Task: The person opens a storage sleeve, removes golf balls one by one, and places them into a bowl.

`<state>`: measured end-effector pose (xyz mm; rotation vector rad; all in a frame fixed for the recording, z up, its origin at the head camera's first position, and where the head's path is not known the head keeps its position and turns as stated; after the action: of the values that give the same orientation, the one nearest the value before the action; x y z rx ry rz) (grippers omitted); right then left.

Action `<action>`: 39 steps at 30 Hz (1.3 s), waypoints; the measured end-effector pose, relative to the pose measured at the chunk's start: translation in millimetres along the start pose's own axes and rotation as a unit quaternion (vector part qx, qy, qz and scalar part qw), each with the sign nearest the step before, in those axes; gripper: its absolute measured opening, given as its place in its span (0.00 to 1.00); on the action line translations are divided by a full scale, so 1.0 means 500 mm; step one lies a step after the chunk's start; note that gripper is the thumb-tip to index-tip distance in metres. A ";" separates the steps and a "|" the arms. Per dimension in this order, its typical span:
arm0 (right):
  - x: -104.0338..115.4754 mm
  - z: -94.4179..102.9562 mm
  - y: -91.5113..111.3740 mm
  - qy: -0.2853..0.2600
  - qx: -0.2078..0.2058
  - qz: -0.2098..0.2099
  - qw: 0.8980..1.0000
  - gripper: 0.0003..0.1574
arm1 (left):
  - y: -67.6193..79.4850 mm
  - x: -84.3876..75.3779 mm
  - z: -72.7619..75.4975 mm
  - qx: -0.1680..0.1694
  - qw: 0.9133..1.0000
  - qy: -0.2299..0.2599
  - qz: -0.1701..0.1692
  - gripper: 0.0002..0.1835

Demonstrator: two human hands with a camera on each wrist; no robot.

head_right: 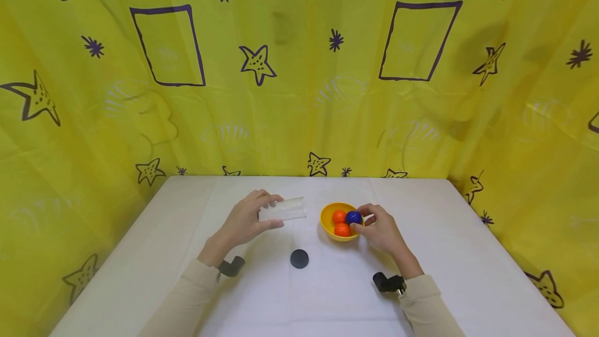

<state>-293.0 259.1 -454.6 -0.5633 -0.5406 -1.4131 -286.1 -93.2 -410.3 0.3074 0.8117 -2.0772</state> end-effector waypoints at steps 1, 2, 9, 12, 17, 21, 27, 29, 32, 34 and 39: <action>-0.001 0.000 0.000 0.001 0.001 0.000 1.000 0.32 | 0.000 0.000 0.000 0.000 1.000 0.000 -0.001 0.28; -0.001 0.000 0.000 0.001 0.002 0.001 1.000 0.32 | 0.000 0.000 -0.001 0.000 1.000 0.001 -0.001 0.28; -0.006 -0.001 -0.002 -0.002 0.004 0.004 1.000 0.29 | -0.001 -0.002 -0.003 0.001 1.000 0.001 0.003 0.28; -0.008 -0.002 -0.002 -0.002 0.000 0.006 1.000 0.24 | -0.002 -0.002 -0.004 -0.002 1.000 0.003 0.002 0.28; -0.008 -0.003 -0.003 -0.002 -0.005 0.005 1.000 0.20 | -0.002 -0.001 -0.008 -0.007 1.000 0.006 -0.006 0.28; -0.006 0.000 -0.003 0.000 -0.014 0.014 1.000 0.18 | -0.002 0.000 -0.012 -0.008 1.000 0.011 0.000 0.29; -0.001 0.009 -0.002 0.002 -0.042 0.038 0.998 0.17 | 0.000 0.003 -0.020 0.003 0.999 0.026 0.026 0.28; 0.004 0.013 -0.002 0.007 -0.050 0.040 0.998 0.17 | 0.001 0.005 -0.023 0.008 0.999 0.033 0.032 0.28; 0.015 0.019 0.001 0.013 -0.059 0.043 0.997 0.17 | 0.001 0.006 -0.027 0.012 0.998 0.042 0.035 0.27; 0.024 0.023 0.004 0.015 -0.064 0.050 0.997 0.16 | 0.002 0.007 -0.030 0.014 0.998 0.045 0.036 0.27; 0.046 0.032 0.014 0.020 -0.075 0.075 0.994 0.14 | 0.004 0.013 -0.040 0.032 0.996 0.054 0.064 0.28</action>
<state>-284.3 252.7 -427.9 -0.6803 -0.3533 -1.3251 -290.0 -85.0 -429.6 0.4986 0.7703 -1.9822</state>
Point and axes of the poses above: each hand's wrist, its own y-axis away from the middle knuckle, its own z-axis out of the back of the hand, x = y × z, the point moved 1 cm from there along -y, towards the middle knuckle, and after that the axes turned 5 degrees about y, right-handed, at the moved point
